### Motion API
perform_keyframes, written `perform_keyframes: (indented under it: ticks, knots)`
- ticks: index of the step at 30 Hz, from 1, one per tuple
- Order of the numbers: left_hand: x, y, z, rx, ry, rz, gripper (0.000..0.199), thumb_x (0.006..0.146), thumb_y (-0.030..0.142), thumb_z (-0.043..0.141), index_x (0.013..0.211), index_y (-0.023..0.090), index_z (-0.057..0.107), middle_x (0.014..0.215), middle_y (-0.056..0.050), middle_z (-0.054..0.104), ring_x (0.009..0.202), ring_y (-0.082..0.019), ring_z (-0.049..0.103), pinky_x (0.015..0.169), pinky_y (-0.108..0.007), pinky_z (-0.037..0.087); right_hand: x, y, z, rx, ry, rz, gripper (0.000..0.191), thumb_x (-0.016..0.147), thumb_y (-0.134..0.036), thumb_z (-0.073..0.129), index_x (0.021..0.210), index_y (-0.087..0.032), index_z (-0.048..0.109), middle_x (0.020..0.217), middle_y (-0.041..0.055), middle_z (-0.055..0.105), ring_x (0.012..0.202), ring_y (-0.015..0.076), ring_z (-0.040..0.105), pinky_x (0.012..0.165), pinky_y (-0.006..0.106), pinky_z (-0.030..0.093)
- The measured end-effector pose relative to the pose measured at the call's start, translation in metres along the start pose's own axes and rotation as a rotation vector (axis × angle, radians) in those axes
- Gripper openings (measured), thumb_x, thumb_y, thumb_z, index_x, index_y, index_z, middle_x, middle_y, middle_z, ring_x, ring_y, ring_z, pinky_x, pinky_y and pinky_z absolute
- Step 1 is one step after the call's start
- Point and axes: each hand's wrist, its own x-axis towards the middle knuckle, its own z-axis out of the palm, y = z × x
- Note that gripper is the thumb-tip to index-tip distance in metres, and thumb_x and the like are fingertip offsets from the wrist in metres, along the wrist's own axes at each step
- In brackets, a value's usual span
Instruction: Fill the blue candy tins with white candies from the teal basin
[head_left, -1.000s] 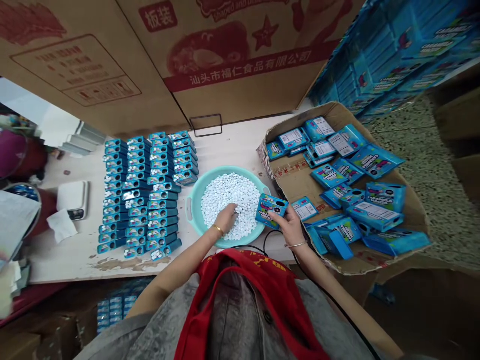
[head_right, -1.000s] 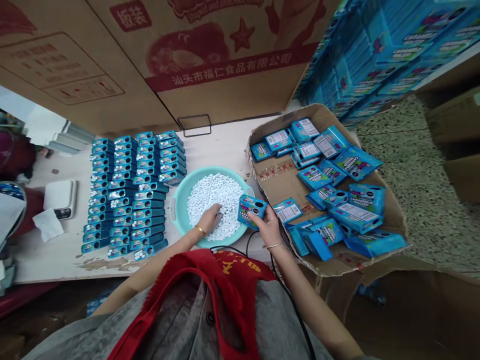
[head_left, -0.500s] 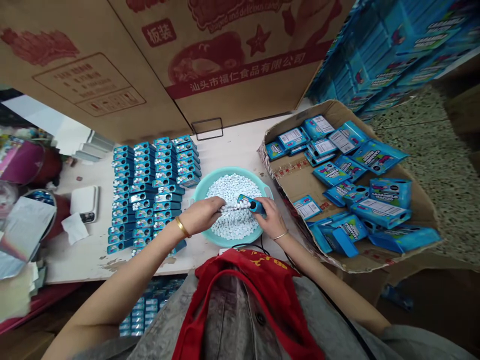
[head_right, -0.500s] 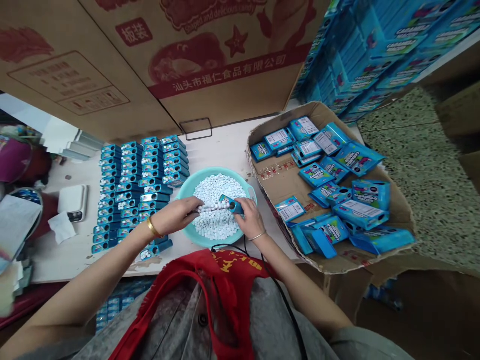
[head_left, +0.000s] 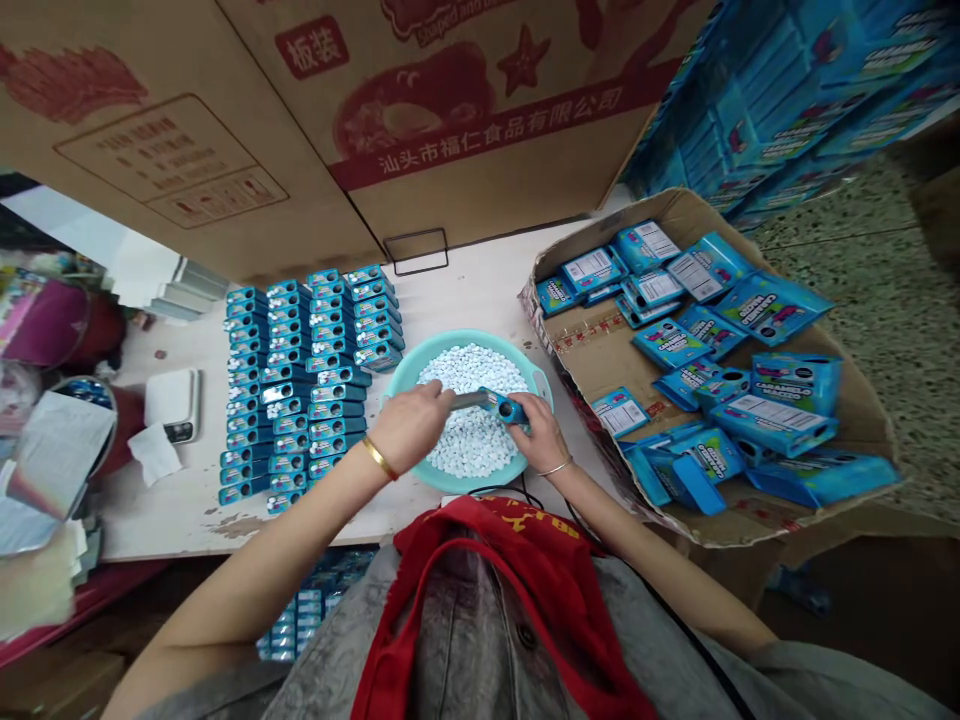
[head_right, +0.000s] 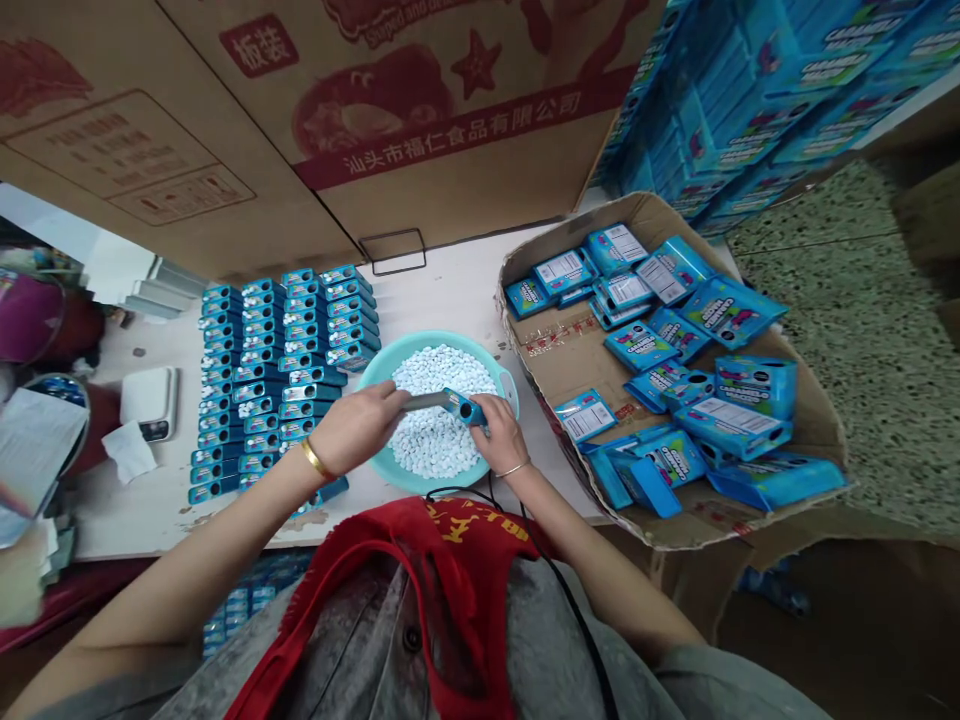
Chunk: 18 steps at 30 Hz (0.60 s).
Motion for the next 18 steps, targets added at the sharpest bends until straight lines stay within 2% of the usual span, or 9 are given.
perform_keyframes:
  ticks: [3,6,8,11,14,18]
  knots:
    - [0.017,-0.041,0.046,-0.01,0.024,-0.13,0.034,0.091,0.008,0.037,0.118,0.017,0.056,0.103,-0.009,0.056,0.092,-0.02,0.058,0.082,-0.033,0.048,0.003,0.001,-0.004,0.048,0.068,0.036,0.03,0.085,-0.026,0.057,0.115,-0.023,0.056,0.111,0.0107,0.063,0.107,0.0272,0.059,0.095,0.046,0.049]
    - [0.037,-0.057,0.097,-0.038,0.017,-0.256,0.04,0.091,0.004,0.032,0.122,0.015,0.054,0.112,-0.013,0.054,0.104,-0.024,0.055,0.09,-0.038,0.046,0.006,0.001,-0.008,0.091,0.125,0.108,0.03,0.085,-0.035,0.062,0.112,-0.022,0.057,0.106,0.0093,0.063,0.102,0.0252,0.061,0.092,0.043,0.05]
    - [0.045,-0.05,0.126,-0.078,0.005,-0.244,0.04,0.092,0.006,0.032,0.126,0.014,0.052,0.12,-0.016,0.052,0.11,-0.026,0.051,0.094,-0.041,0.044,0.007,0.001,-0.011,0.119,0.158,0.172,0.034,0.084,-0.039,0.065,0.112,-0.022,0.057,0.106,0.0085,0.065,0.102,0.0245,0.061,0.093,0.042,0.049]
    - [0.046,-0.026,0.153,-0.137,-0.032,-0.164,0.043,0.09,0.004,0.033,0.129,0.014,0.049,0.127,-0.017,0.051,0.115,-0.027,0.048,0.098,-0.04,0.043,0.008,0.002,-0.015,0.182,0.197,0.264,0.041,0.08,-0.041,0.069,0.114,-0.021,0.057,0.11,0.0083,0.065,0.104,0.0241,0.061,0.097,0.043,0.047]
    - [0.04,-0.005,0.168,-0.262,-0.066,-0.093,0.046,0.085,0.0,0.037,0.128,0.013,0.051,0.127,-0.016,0.052,0.115,-0.027,0.049,0.099,-0.039,0.043,0.011,0.004,-0.018,0.264,0.23,0.343,0.044,0.077,-0.042,0.072,0.113,-0.021,0.057,0.107,0.0062,0.066,0.098,0.0225,0.062,0.094,0.041,0.048]
    - [0.034,-0.001,0.178,-0.534,-0.063,0.003,0.047,0.082,0.002,0.042,0.127,0.012,0.051,0.12,-0.014,0.056,0.112,-0.024,0.053,0.102,-0.037,0.043,0.014,0.008,-0.02,0.338,0.253,0.367,0.045,0.073,-0.044,0.075,0.109,-0.021,0.058,0.103,0.0037,0.067,0.094,0.0206,0.062,0.092,0.038,0.049]
